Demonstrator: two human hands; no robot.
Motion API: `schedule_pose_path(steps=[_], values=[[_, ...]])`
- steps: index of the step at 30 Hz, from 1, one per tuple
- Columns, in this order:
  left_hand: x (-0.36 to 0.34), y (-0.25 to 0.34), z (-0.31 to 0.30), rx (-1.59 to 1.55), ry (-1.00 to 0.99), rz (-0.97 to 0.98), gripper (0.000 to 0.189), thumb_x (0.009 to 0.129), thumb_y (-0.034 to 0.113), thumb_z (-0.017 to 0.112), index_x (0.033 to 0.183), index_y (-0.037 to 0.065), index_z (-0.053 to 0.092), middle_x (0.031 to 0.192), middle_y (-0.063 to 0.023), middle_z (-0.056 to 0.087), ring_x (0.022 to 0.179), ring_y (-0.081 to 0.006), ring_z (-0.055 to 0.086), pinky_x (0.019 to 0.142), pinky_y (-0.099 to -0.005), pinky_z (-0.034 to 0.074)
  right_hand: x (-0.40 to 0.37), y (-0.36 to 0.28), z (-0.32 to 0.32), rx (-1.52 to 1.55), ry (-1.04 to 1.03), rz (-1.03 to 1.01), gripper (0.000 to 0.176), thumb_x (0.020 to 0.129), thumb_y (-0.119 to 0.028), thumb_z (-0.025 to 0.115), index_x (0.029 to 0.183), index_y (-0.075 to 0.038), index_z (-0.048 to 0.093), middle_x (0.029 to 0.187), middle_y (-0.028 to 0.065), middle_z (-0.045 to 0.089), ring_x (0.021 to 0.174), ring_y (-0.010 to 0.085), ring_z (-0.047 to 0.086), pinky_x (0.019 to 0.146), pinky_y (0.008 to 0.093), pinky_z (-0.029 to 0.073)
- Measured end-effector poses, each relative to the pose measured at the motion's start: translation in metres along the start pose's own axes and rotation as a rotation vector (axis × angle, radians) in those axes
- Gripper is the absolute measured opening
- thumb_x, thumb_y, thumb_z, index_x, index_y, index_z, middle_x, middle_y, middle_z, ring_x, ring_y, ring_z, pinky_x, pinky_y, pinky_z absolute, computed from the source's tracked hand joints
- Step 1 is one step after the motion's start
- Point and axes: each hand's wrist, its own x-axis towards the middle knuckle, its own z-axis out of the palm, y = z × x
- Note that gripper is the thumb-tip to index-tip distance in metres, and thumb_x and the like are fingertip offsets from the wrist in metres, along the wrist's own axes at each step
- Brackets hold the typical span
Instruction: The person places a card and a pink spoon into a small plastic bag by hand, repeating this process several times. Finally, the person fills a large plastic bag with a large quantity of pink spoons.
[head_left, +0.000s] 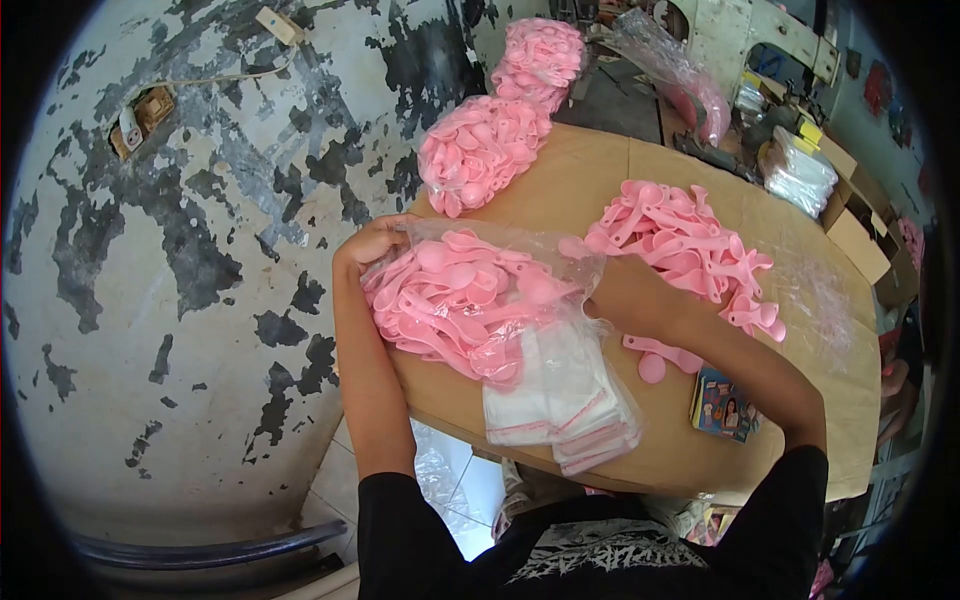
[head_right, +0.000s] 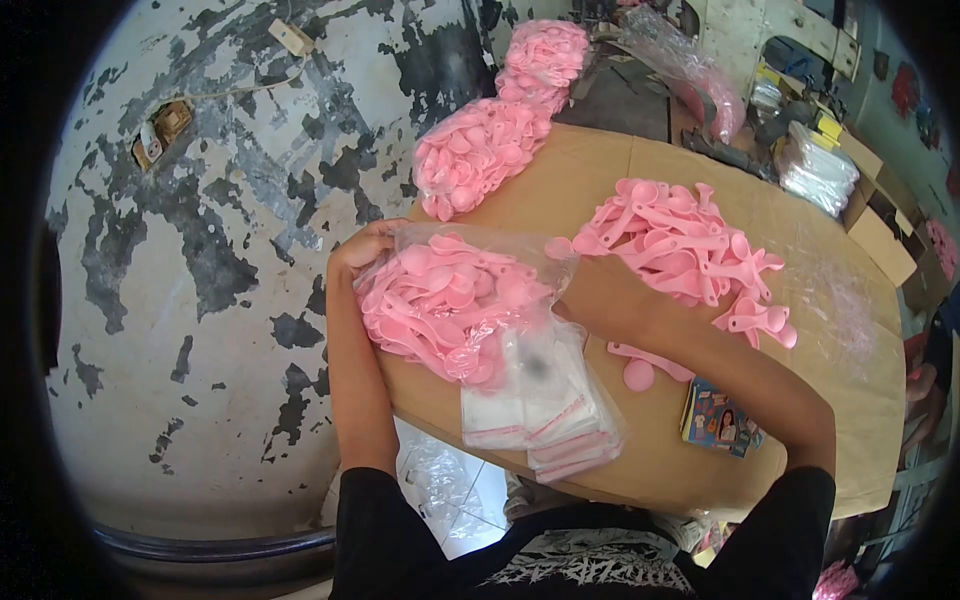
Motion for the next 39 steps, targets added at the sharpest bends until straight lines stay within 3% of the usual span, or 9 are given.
schedule_pose_path(steps=[3,8,11,14,21,27,34,37,39], values=[[0.008,-0.012,-0.009,0.042,-0.019,0.041,0.046,0.086,-0.005,0.050,0.130,0.002,0.057,0.110,-0.0045,0.066,0.097,-0.0117,0.060,0.088,-0.0235,0.047,-0.035,0.002,-0.038,-0.004,0.139,0.018,0.025,0.088,-0.025,0.066,0.102,-0.004,0.065,0.087,0.0178,0.066,0.084,0.0365,0.066,0.077,0.0435,0.053],[0.007,-0.014,-0.007,0.005,-0.019,0.022,0.045,0.086,-0.003,0.051,0.130,0.003,0.058,0.110,-0.0046,0.067,0.095,-0.0113,0.061,0.086,-0.0233,0.048,-0.068,0.025,-0.081,-0.619,0.256,0.118,0.035,0.083,-0.013,0.068,0.116,-0.002,0.063,0.115,0.0156,0.064,0.114,0.0316,0.057,0.098,0.0415,0.046],[0.007,-0.009,-0.007,0.024,-0.010,0.031,0.044,0.087,-0.002,0.050,0.130,0.003,0.058,0.111,-0.0051,0.067,0.094,-0.0119,0.062,0.086,-0.0237,0.049,-0.046,0.021,-0.052,-0.233,0.144,-0.084,0.026,0.078,-0.007,0.066,0.103,-0.002,0.066,0.116,0.0162,0.062,0.116,0.0311,0.055,0.100,0.0386,0.044],[0.005,-0.011,-0.003,-0.022,-0.021,0.044,0.043,0.088,-0.001,0.050,0.130,0.004,0.059,0.112,-0.0059,0.067,0.094,-0.0125,0.062,0.087,-0.0243,0.049,-0.011,-0.008,-0.011,-0.247,-0.087,-0.308,0.033,0.084,-0.013,0.064,0.115,-0.003,0.063,0.129,0.0164,0.057,0.123,0.0326,0.051,0.108,0.0396,0.039],[0.007,-0.007,-0.009,0.051,-0.016,-0.021,0.041,0.087,-0.009,0.048,0.126,-0.001,0.058,0.118,-0.0094,0.066,0.102,-0.0164,0.065,0.095,-0.0275,0.050,0.039,-0.014,0.055,-0.232,0.365,-0.746,0.038,0.089,-0.026,0.058,0.120,-0.004,0.061,0.121,0.0171,0.058,0.113,0.0322,0.056,0.101,0.0469,0.043],[0.008,-0.012,-0.009,-0.015,-0.046,0.039,0.039,0.090,0.000,0.052,0.127,0.004,0.060,0.110,-0.0044,0.067,0.095,-0.0131,0.063,0.086,-0.0256,0.050,-0.017,-0.019,-0.004,-0.114,0.034,-0.332,0.035,0.087,-0.022,0.062,0.119,-0.009,0.060,0.115,0.0111,0.058,0.106,0.0308,0.058,0.094,0.0432,0.047],[0.000,-0.004,-0.002,-0.017,-0.015,0.017,0.039,0.089,-0.002,0.051,0.126,0.004,0.061,0.113,-0.0052,0.067,0.097,-0.0134,0.063,0.088,-0.0257,0.050,-0.086,0.038,-0.078,-0.371,0.214,-0.020,0.042,0.080,-0.012,0.071,0.120,-0.008,0.062,0.117,0.0109,0.057,0.116,0.0306,0.054,0.101,0.0436,0.045],[0.004,-0.006,-0.004,-0.020,-0.020,0.017,0.041,0.089,-0.002,0.051,0.128,0.003,0.059,0.115,-0.0057,0.066,0.098,-0.0136,0.063,0.090,-0.0256,0.049,-0.076,0.035,-0.080,-0.489,0.257,-0.091,0.042,0.079,-0.013,0.073,0.120,-0.008,0.063,0.122,0.0118,0.057,0.121,0.0296,0.052,0.105,0.0434,0.042],[0.004,-0.006,-0.004,-0.009,-0.006,0.017,0.042,0.089,-0.002,0.051,0.130,0.003,0.058,0.116,-0.0061,0.066,0.100,-0.0137,0.062,0.091,-0.0254,0.049,-0.056,0.029,-0.056,-0.137,-0.039,-0.098,0.043,0.082,-0.018,0.072,0.123,-0.010,0.063,0.138,0.0141,0.048,0.131,0.0323,0.044,0.111,0.0441,0.036]])
